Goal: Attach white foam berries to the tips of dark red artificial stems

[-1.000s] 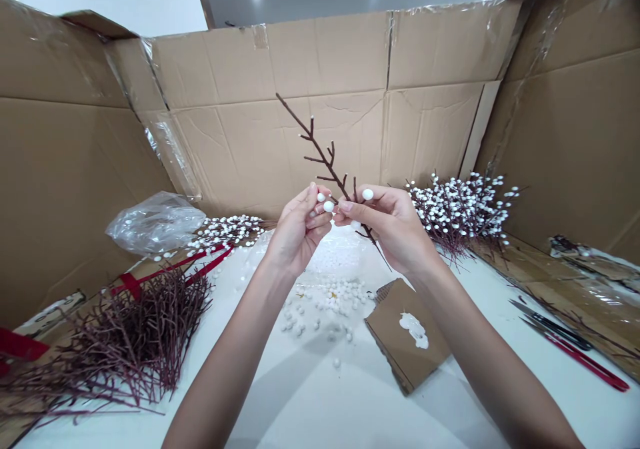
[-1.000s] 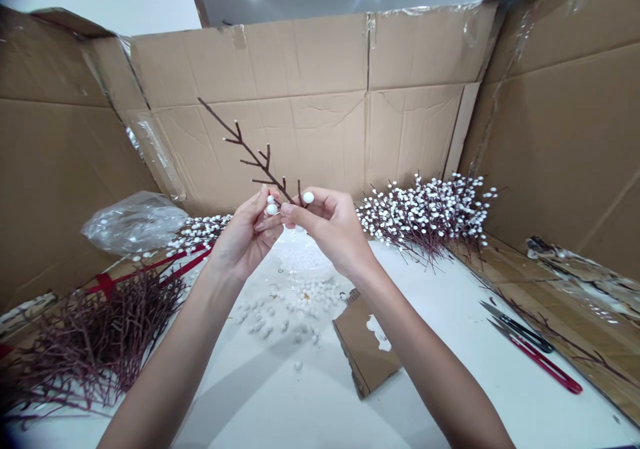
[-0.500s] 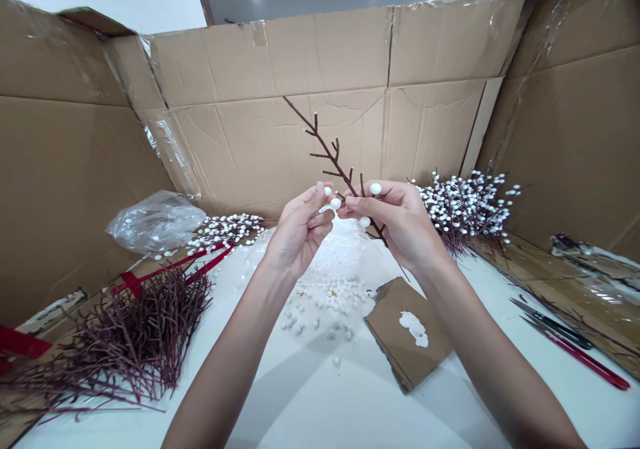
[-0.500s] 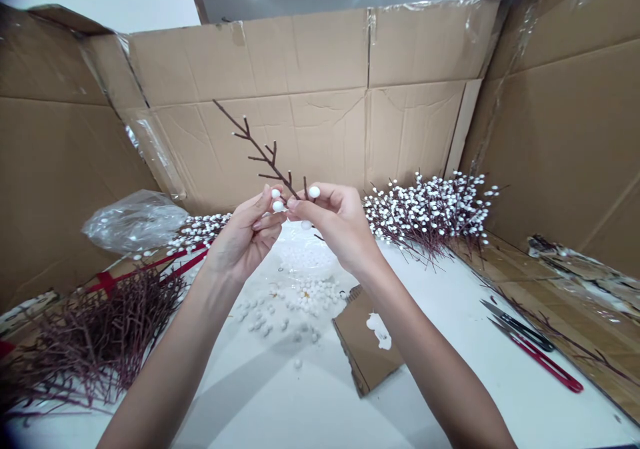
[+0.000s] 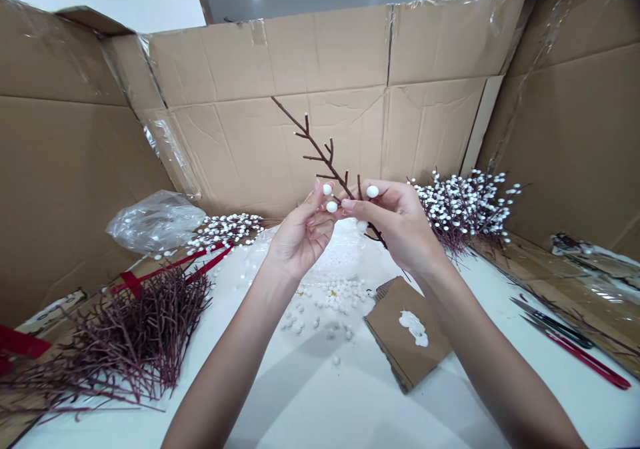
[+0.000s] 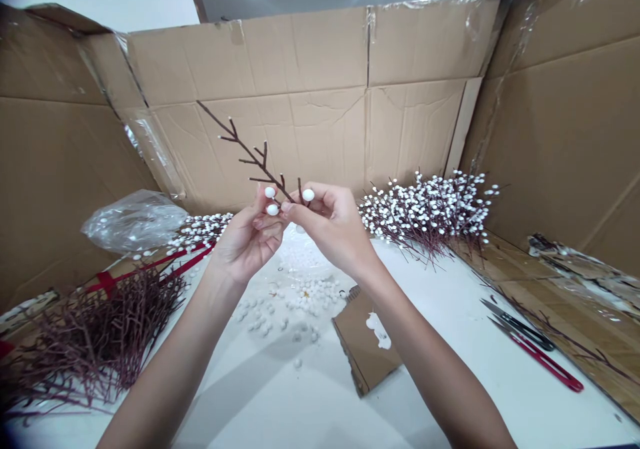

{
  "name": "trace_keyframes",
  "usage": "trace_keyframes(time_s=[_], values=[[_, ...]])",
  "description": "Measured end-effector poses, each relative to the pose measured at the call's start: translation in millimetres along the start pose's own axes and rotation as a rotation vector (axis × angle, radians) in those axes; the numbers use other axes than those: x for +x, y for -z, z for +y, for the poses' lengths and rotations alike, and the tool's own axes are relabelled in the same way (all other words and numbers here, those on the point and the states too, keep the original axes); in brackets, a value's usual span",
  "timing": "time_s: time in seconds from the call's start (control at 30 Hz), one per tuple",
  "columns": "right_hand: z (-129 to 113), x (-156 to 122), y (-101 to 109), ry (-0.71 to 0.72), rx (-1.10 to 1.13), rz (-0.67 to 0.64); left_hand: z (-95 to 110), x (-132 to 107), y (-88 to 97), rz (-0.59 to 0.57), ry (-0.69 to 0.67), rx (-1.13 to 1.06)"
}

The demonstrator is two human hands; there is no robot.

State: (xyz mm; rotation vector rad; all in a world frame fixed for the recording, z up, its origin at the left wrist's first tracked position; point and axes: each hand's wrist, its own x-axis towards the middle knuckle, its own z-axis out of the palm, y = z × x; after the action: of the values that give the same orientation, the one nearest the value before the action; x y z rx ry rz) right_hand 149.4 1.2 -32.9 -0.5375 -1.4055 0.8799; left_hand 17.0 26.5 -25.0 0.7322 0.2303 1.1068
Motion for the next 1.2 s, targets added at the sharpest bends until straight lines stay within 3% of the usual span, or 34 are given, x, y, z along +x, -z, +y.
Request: trace_keyframes(time_s=[0.7,0.87,1.2], values=[[-5.0,0.1,-1.6,0.018,-0.023,0.031,-3.5,-1.9,-1.3,-0.016,0.011,0.018],[-4.7,-0.4,-1.6,0.016,-0.004,0.029,-3.9,-1.5,-1.1,-0.065,-0.038,0.076],[-9.2,-2.5,-5.2,0.035,-0.093,0.011,-6.9,-4.1,-2.6,0.013,-0.159,0.148]])
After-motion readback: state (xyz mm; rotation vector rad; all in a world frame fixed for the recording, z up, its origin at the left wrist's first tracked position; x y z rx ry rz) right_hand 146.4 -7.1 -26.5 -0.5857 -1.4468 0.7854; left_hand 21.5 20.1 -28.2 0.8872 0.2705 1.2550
